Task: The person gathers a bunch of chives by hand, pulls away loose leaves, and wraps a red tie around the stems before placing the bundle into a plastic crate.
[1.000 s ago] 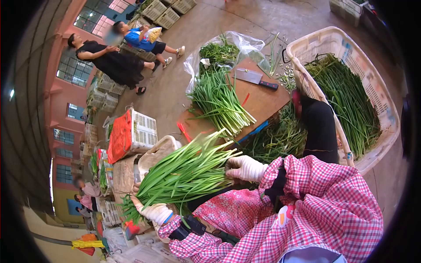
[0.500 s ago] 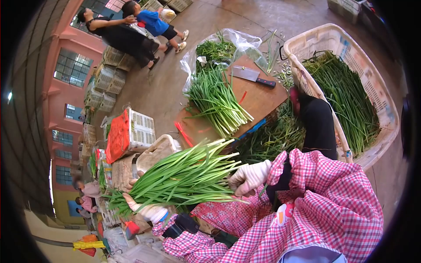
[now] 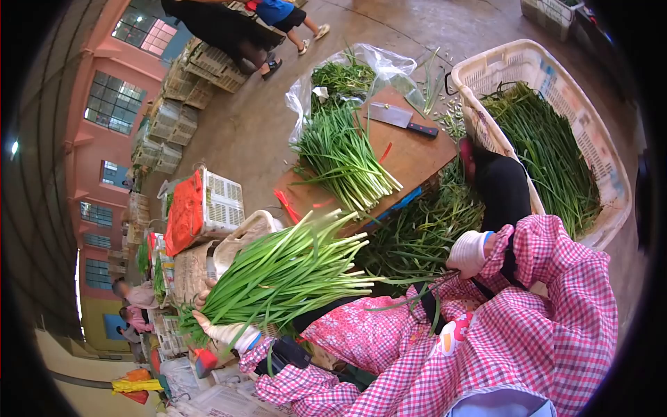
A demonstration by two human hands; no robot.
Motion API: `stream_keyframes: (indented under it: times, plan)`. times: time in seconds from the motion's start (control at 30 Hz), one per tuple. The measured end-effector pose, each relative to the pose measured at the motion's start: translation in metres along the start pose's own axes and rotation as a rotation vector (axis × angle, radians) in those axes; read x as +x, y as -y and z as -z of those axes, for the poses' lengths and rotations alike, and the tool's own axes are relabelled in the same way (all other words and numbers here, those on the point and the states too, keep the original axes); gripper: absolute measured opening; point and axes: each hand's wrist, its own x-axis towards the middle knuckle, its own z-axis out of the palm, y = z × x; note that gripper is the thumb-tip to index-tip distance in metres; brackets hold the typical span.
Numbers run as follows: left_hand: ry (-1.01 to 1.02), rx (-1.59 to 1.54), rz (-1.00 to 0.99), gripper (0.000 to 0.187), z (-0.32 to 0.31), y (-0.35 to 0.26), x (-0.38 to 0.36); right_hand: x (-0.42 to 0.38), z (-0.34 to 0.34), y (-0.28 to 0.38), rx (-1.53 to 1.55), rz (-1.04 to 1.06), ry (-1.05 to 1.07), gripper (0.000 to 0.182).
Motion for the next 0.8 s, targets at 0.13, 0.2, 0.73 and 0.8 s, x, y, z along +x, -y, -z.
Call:
stream_keyframes:
  times: [0.13,0.2,0.73,0.8]
  plan:
    - [0.041,0.013,-0.026,0.028,0.007,-0.005,-0.004,0.003,-0.008,0.007,0.729,0.187,-0.649,0.045]
    - [-0.32,0.045,-0.086,0.026,0.001,-0.003,-0.001,-0.004,0.025,0.036,1.622,0.15,-0.415,0.042]
    - [-0.01,-0.004,0.071,0.028,-0.018,-0.012,-0.014,0.082,0.016,0.054,2.005,0.724,-0.041,0.026]
    - [-0.14,0.016,0.041,0.029,-0.035,-0.005,-0.019,0.07,0.007,0.027,1.633,0.643,0.037,0.028]
